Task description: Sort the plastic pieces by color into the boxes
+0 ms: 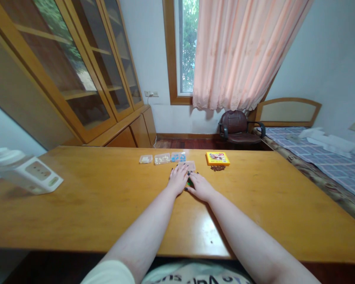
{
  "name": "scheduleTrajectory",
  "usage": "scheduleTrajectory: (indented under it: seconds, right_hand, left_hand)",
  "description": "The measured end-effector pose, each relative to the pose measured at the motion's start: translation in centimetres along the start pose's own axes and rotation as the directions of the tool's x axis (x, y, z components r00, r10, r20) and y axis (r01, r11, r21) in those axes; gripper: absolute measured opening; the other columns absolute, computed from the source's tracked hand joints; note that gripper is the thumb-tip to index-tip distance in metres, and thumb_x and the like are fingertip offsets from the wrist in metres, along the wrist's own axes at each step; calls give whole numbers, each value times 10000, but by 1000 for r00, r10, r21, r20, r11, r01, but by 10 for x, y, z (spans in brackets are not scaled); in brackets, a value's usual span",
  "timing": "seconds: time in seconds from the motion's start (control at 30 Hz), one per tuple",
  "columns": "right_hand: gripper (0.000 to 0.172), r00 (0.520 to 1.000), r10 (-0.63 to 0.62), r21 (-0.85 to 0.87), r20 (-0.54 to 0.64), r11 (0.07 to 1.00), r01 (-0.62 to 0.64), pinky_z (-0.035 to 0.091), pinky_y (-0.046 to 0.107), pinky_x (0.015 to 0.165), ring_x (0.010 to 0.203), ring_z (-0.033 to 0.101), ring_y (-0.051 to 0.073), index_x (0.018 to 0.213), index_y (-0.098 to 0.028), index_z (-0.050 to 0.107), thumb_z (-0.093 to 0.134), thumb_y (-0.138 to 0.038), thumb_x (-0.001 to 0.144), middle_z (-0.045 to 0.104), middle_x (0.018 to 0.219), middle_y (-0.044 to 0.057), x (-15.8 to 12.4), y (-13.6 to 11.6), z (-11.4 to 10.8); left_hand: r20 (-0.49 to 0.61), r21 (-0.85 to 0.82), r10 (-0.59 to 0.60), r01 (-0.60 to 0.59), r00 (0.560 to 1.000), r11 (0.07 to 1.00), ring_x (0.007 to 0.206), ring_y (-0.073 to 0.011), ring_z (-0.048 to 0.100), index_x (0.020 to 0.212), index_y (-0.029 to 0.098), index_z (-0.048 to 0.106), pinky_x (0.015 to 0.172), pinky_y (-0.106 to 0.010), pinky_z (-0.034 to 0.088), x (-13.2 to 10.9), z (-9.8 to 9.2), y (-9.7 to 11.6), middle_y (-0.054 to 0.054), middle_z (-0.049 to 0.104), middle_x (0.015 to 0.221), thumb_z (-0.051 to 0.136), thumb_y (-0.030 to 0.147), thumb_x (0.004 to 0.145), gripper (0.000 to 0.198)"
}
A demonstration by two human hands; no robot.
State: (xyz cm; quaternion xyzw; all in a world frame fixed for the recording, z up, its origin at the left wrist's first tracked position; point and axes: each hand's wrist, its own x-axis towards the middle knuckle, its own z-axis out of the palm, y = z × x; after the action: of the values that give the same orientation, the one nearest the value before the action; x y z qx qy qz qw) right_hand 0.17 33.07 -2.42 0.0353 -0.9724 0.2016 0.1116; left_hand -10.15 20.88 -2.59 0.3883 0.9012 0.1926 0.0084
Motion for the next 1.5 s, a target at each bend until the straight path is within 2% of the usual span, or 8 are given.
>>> scheduleTrajectory:
  seconds: [0.47,0.67,0.8,1.0,1.13,1.23,1.37,1.5]
  right_hand:
    - [529,993,-106,133,57,986,98,300,416,1062,1188,490,248,1265,-174,515,637,-357,783,558,1275,121,-8,-18,-4]
    - [327,971,168,79,-172,984,-156,353,349,1005,1122,524,222,1157,-153,587,506,-245,853,604,1198,114,-3,4,-11]
    - [306,948,295,47,-117,955,-291,378,328,965,1086,556,218,1128,-166,612,469,-227,864,622,1177,108,0,14,-12]
    - [300,997,74,84,6,994,-74,342,352,1009,1084,567,206,1109,-209,646,483,-235,858,643,1170,66,-4,-1,-12]
    - [281,999,-17,202,32,979,10,420,323,923,976,609,187,1042,-234,683,470,-218,859,694,1046,38,-6,-6,-13]
    - [274,985,127,238,-120,967,-96,448,316,888,940,615,186,1010,-208,690,463,-216,857,697,1007,57,-4,3,-14]
    - [302,883,369,307,-290,910,-280,439,359,944,1029,594,216,1071,-160,655,474,-248,845,666,1084,101,3,24,-12]
    - [476,853,465,386,-235,851,-357,346,379,1063,1236,472,228,1287,-88,505,466,-214,829,519,1327,151,7,36,-5]
  left_hand:
    - [63,-159,-16,26,998,987,1411,-195,159,1404,326,346,1143,-513,112,5,-4,-6,39,294,1504,251,354,947,467]
    - [55,-215,-48,59,997,975,1407,-183,182,1378,327,392,1152,-487,108,8,-2,-5,47,310,1495,228,395,952,462]
    - [40,-226,-82,88,996,970,1400,-185,205,1363,318,421,1157,-456,127,8,-2,-3,52,333,1484,233,405,950,462]
    - [25,-199,-38,42,999,979,1390,-190,229,1375,283,414,1151,-443,171,8,-4,-4,24,337,1485,272,359,939,464]
    - [26,-137,-64,67,998,988,1375,-227,259,1357,307,435,1136,-504,167,6,-3,1,17,372,1467,324,389,923,455]
    - [35,-72,-65,67,997,995,1359,-266,282,1347,333,444,1119,-564,145,2,-5,8,11,392,1455,362,431,908,457]
    - [56,-6,-12,12,998,1000,1333,-283,322,1331,358,457,1096,-622,111,-7,-12,19,15,417,1438,369,420,908,437]
    - [92,-25,30,-28,995,999,1317,-261,362,1292,358,499,1089,-636,101,-14,-22,25,20,437,1423,384,376,908,402]
